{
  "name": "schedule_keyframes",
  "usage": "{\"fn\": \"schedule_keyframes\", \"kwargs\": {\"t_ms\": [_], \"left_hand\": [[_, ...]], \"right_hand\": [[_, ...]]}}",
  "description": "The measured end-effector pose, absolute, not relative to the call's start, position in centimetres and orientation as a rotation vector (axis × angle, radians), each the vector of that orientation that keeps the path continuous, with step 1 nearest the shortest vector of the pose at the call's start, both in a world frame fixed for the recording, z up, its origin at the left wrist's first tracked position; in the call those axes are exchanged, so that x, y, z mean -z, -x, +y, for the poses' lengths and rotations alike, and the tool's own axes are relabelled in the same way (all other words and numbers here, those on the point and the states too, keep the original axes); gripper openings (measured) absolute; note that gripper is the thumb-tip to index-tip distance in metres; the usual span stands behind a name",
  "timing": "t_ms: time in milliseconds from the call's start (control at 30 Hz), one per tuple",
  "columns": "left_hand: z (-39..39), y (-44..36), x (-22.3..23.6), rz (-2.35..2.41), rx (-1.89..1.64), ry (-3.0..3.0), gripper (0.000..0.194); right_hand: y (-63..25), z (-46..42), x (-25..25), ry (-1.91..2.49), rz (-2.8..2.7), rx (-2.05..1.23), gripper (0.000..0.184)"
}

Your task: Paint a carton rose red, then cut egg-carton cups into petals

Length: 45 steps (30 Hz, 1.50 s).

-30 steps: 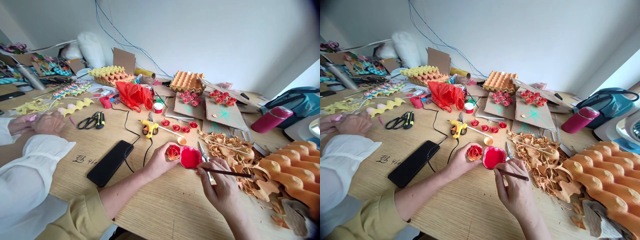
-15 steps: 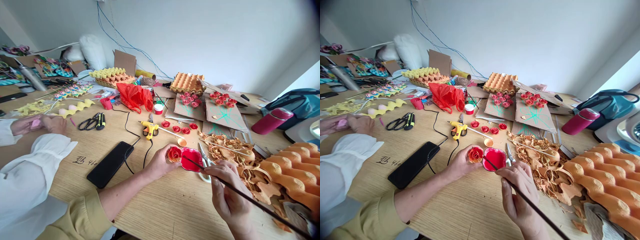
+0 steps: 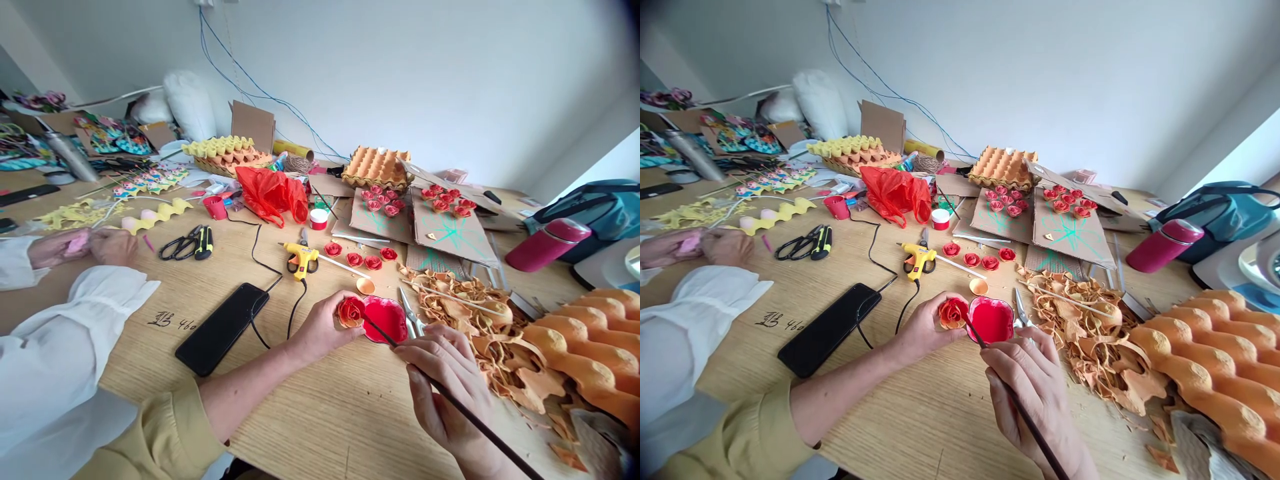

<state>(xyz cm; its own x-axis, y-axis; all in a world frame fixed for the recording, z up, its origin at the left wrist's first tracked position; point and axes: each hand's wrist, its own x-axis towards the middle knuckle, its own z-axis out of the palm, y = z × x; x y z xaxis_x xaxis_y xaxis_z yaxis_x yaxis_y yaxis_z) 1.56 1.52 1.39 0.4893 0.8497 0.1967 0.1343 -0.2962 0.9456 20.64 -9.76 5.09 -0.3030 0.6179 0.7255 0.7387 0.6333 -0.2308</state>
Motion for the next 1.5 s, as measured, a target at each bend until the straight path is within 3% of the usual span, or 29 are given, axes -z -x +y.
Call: {"fn": "schedule_keyframes", "kwargs": {"t_ms": [967, 1500], "left_hand": [[1.3, -1.6, -2.0, 0.847, -0.890, -1.822, 0.036], [2.2, -1.5, -0.4, 0.739, -0.933, -1.477, 0.050]], "right_hand": [[-19.8, -9.6, -5.5, 1.021, -2.052, 0.103, 0.030], [-20.3, -9.7, -5.4, 0.985, -1.931, 0.190, 0.028]]}}
